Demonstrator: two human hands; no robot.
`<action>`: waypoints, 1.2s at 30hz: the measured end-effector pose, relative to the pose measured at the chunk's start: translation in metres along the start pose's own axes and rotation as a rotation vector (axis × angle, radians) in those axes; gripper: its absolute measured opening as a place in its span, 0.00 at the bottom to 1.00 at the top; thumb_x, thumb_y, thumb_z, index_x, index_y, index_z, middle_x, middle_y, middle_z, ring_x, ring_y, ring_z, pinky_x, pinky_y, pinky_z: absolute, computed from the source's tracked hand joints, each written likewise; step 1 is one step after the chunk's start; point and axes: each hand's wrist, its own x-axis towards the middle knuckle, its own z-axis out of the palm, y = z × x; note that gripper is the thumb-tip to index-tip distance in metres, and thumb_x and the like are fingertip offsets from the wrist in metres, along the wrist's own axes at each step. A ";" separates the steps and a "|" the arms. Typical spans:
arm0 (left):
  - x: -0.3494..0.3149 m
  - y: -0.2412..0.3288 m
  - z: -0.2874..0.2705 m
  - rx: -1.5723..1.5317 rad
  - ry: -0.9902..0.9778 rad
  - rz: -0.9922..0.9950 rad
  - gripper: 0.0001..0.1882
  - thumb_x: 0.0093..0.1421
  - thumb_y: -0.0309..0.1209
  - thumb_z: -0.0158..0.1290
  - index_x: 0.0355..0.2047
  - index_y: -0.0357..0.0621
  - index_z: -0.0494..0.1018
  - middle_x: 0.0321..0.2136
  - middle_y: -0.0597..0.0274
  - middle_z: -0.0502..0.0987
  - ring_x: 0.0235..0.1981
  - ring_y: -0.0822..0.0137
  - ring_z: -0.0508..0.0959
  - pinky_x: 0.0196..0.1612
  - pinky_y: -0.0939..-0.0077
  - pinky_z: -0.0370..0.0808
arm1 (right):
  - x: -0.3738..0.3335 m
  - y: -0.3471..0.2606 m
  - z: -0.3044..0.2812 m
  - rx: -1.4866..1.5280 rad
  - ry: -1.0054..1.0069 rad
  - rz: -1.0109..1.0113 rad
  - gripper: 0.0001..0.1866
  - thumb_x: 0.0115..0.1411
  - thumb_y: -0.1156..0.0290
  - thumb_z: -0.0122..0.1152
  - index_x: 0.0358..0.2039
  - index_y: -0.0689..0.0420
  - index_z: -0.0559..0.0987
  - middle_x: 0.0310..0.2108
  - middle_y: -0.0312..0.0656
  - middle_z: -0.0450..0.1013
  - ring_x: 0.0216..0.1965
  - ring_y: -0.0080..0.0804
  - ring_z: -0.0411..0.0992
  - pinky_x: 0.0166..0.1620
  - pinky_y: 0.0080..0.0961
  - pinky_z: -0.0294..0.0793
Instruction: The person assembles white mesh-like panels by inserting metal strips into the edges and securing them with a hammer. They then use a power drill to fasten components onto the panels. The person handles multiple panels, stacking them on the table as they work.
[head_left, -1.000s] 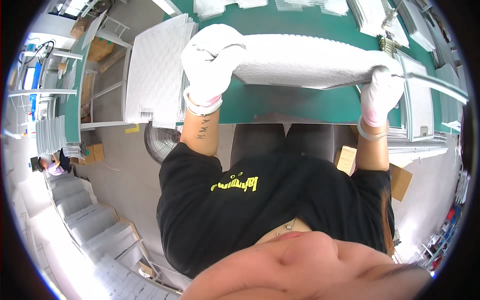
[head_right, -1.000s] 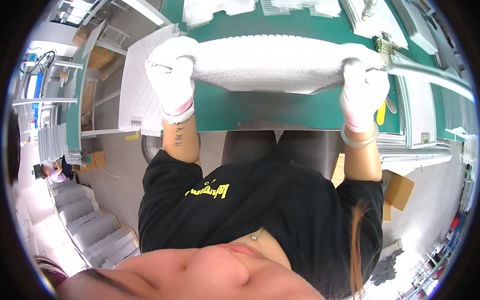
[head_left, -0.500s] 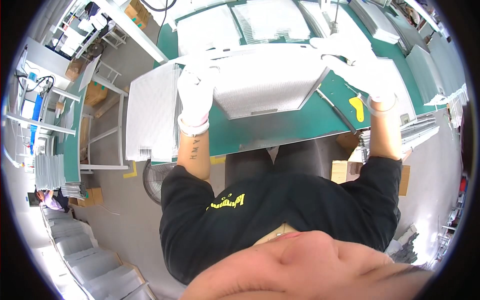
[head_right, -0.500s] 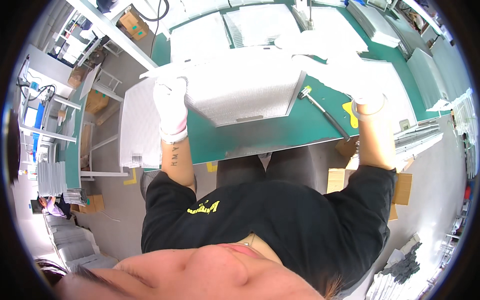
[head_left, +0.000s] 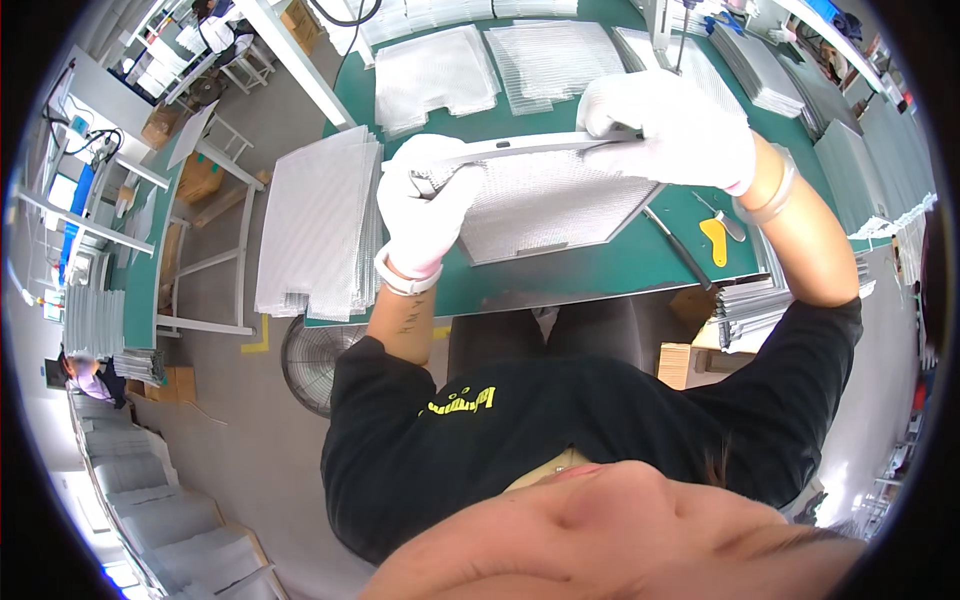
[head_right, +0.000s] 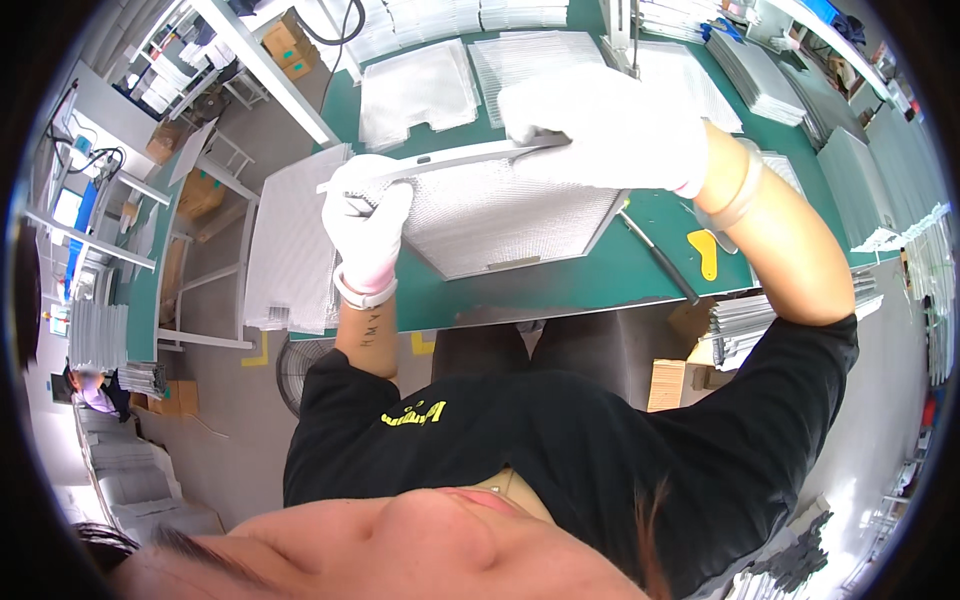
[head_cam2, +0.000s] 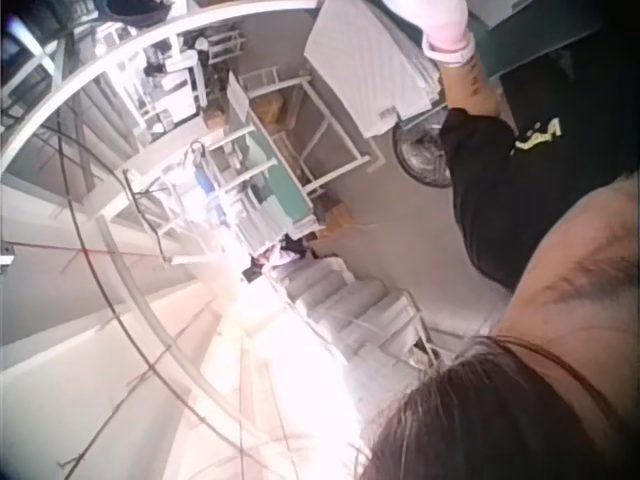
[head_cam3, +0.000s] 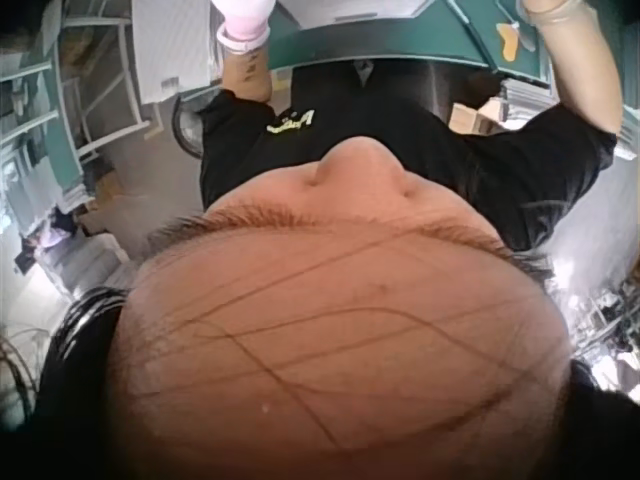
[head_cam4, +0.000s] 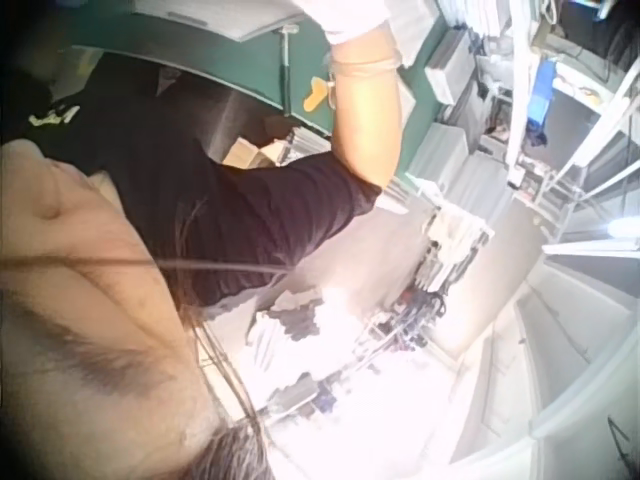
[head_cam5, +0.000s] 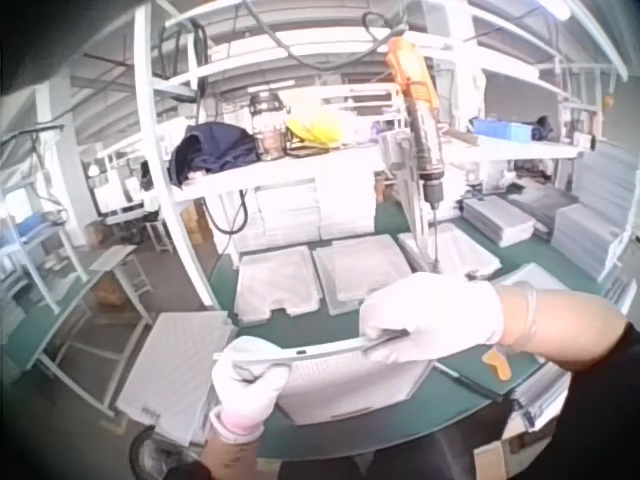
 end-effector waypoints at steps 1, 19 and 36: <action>-0.002 -0.003 0.002 -0.039 0.059 0.052 0.20 0.52 0.15 0.62 0.46 0.35 0.73 0.36 0.59 0.79 0.35 0.73 0.79 0.38 0.81 0.76 | 0.006 0.001 0.008 -0.008 0.115 -0.095 0.22 0.55 0.77 0.64 0.52 0.58 0.79 0.39 0.47 0.76 0.39 0.43 0.76 0.46 0.34 0.76; -0.007 -0.035 0.017 0.369 0.489 0.315 0.23 0.53 0.21 0.66 0.50 0.33 0.75 0.42 0.53 0.80 0.38 0.67 0.80 0.41 0.76 0.76 | 0.021 0.004 0.029 0.029 0.280 -0.214 0.23 0.55 0.82 0.62 0.54 0.60 0.79 0.31 0.47 0.73 0.32 0.43 0.74 0.38 0.33 0.74; -0.011 -0.030 0.011 0.100 0.407 0.230 0.21 0.62 0.15 0.51 0.57 0.30 0.69 0.38 0.55 0.79 0.35 0.70 0.77 0.38 0.79 0.76 | 0.021 0.006 0.032 0.003 0.260 -0.244 0.24 0.56 0.78 0.62 0.55 0.56 0.79 0.27 0.46 0.70 0.31 0.43 0.71 0.39 0.35 0.72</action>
